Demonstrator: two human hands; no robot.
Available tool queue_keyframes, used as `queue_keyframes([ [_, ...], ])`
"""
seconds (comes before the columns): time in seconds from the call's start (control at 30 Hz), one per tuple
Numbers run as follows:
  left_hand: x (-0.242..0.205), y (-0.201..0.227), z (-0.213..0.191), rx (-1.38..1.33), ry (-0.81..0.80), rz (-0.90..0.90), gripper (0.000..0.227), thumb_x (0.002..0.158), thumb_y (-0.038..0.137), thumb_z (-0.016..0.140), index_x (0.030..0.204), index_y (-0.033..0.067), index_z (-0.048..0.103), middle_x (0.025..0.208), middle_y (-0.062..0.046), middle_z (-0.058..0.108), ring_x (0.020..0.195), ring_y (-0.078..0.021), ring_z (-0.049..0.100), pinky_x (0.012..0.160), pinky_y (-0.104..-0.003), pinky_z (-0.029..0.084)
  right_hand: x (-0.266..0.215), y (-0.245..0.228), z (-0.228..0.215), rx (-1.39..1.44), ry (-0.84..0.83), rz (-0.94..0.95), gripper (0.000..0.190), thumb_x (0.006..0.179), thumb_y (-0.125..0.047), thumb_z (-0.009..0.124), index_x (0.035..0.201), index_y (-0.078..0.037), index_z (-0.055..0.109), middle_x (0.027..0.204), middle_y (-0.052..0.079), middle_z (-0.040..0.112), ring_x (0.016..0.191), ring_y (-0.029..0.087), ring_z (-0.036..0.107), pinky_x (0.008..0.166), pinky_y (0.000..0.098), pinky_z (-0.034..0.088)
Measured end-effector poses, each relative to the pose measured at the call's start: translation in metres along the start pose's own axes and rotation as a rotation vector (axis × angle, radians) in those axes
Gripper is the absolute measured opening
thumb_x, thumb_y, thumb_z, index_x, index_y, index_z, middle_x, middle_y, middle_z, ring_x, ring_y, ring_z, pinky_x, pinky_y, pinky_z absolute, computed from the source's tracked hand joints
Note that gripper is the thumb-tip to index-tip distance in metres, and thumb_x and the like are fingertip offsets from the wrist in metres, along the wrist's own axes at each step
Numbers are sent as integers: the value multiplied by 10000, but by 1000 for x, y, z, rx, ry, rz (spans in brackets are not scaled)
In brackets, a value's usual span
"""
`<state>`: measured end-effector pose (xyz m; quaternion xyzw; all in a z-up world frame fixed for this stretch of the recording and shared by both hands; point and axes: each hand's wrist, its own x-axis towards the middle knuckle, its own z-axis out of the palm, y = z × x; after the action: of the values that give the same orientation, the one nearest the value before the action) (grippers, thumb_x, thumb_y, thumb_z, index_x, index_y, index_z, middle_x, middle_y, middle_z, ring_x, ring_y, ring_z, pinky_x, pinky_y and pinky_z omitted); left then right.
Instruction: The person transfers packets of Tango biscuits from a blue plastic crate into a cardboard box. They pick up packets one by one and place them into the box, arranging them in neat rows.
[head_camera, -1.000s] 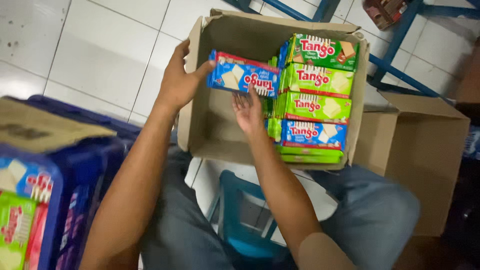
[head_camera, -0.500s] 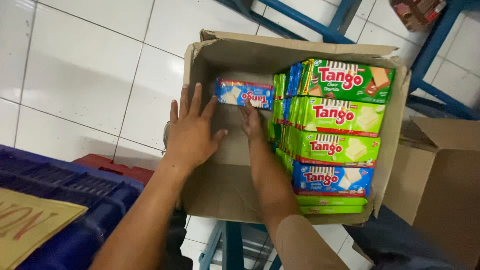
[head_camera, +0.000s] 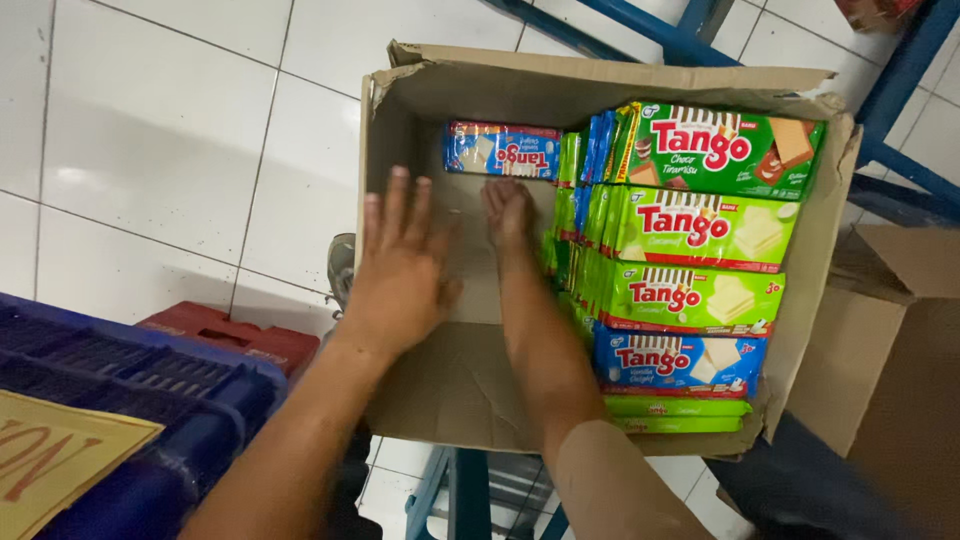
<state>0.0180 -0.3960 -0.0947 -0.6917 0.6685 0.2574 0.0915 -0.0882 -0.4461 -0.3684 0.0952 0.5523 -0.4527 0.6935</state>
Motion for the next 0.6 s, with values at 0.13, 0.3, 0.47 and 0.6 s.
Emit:
queue_keyframes([
  [0.13, 5, 17, 20, -82, -66, 108, 520, 753, 266, 596, 1230, 93, 480, 1288, -191, 415, 1290, -371, 218, 1043, -509, 169, -8, 27, -29, -382, -72, 56, 273, 862, -253, 490, 1070, -78, 481, 948, 71, 539, 912, 235, 538, 851, 378, 459],
  [0.3, 28, 10, 95, -37, -208, 91, 481, 786, 322, 536, 1216, 110, 493, 1222, -162, 481, 1219, -347, 368, 1020, -488, 258, -78, 48, -103, -1050, -240, 152, 264, 847, -245, 510, 1042, -69, 535, 1007, 83, 564, 973, 251, 532, 889, 388, 437],
  [0.47, 95, -15, 171, -63, -325, -92, 556, 756, 298, 559, 1259, 98, 436, 1200, -189, 470, 1143, -397, 429, 921, -560, 359, -186, -39, -19, -2258, -242, 381, 348, 852, -401, 452, 1145, -244, 557, 1173, -1, 562, 1095, 181, 515, 879, 351, 420],
  [0.6, 134, -27, 158, -562, -168, -273, 489, 791, 149, 497, 1218, -66, 393, 1161, -284, 475, 1111, -452, 451, 955, -525, 354, -109, 24, -136, -1178, -670, 195, 442, 790, -572, 532, 1037, -216, 619, 1005, -98, 607, 1008, 58, 508, 841, 263, 417],
])
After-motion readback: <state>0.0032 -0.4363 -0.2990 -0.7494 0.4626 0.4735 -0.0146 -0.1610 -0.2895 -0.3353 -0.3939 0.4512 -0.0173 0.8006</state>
